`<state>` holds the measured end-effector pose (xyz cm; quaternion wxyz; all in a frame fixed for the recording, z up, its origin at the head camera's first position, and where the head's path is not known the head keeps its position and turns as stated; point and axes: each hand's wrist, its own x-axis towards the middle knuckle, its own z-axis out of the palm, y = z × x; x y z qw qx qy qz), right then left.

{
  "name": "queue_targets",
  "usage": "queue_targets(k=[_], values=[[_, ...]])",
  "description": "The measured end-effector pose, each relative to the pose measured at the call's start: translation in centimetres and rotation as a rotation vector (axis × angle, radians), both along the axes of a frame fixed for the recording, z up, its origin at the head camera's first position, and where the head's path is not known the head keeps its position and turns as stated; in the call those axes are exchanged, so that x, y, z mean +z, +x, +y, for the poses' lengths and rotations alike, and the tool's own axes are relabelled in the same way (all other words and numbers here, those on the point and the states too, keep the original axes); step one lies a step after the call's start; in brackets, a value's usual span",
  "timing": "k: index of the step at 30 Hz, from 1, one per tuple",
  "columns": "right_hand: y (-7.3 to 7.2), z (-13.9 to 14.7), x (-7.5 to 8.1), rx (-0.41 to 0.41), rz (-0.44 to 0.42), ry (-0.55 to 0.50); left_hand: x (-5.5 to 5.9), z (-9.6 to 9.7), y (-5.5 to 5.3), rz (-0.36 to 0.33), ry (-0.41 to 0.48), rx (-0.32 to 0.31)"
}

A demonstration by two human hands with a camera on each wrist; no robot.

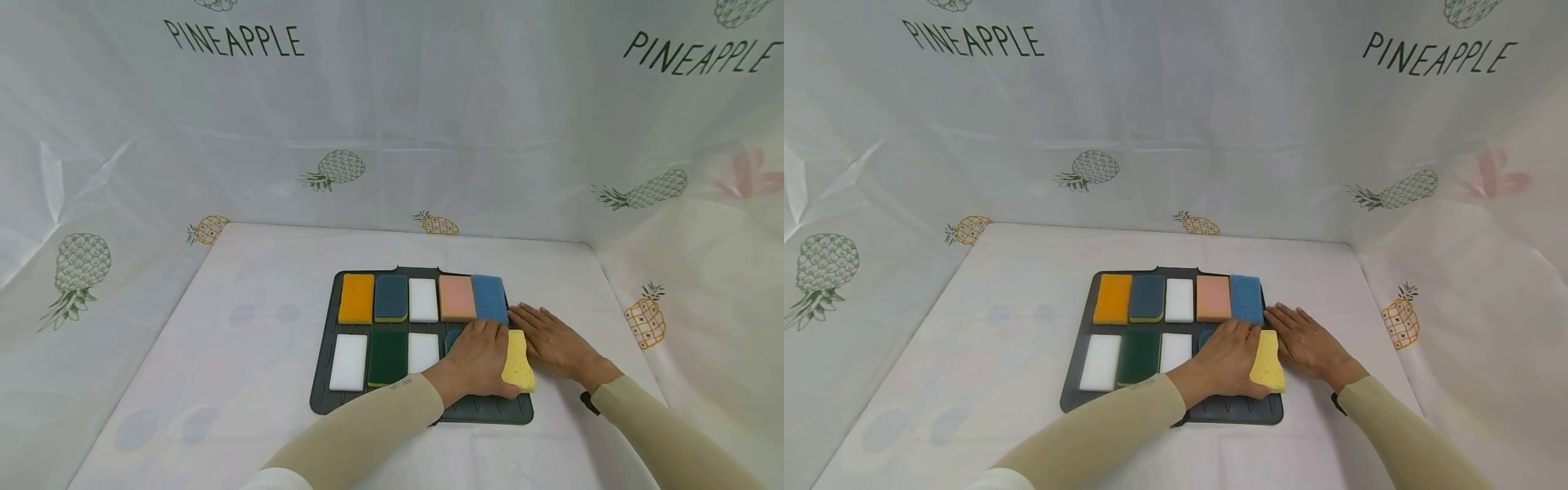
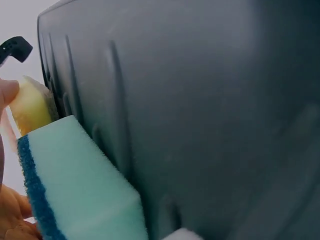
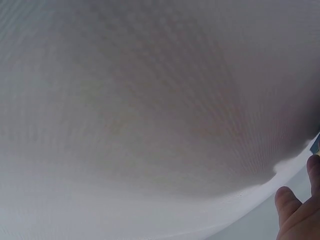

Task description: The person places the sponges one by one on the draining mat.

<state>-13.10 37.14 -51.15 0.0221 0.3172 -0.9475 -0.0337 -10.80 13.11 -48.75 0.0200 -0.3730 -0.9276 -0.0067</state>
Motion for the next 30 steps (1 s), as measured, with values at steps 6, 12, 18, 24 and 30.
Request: queue_targets(k=[6,12,18,24,30], values=[[-0.2,-0.1,0.1,-0.009,-0.002,-0.009,-0.2,0.1,0.0,-0.050,-0.034,0.023],[-0.6,-0.4,0.4,-0.035,-0.063,0.020,-0.2,0.0,-0.2,-0.060,-0.050,0.049],[-0.9,-0.4,0.5,-0.076,-0.097,0.009,0.0,-0.2,-0.3,-0.067,-0.065,0.066],[-0.8,0.4,0.8,-0.152,-0.093,-0.104,1.2,-1.2,-0.6,-0.061,-0.068,0.065],[-0.9,1.2,1.4,-0.221,-0.078,-0.190,3.4,-5.9,-1.3,-0.117,0.066,0.129]])
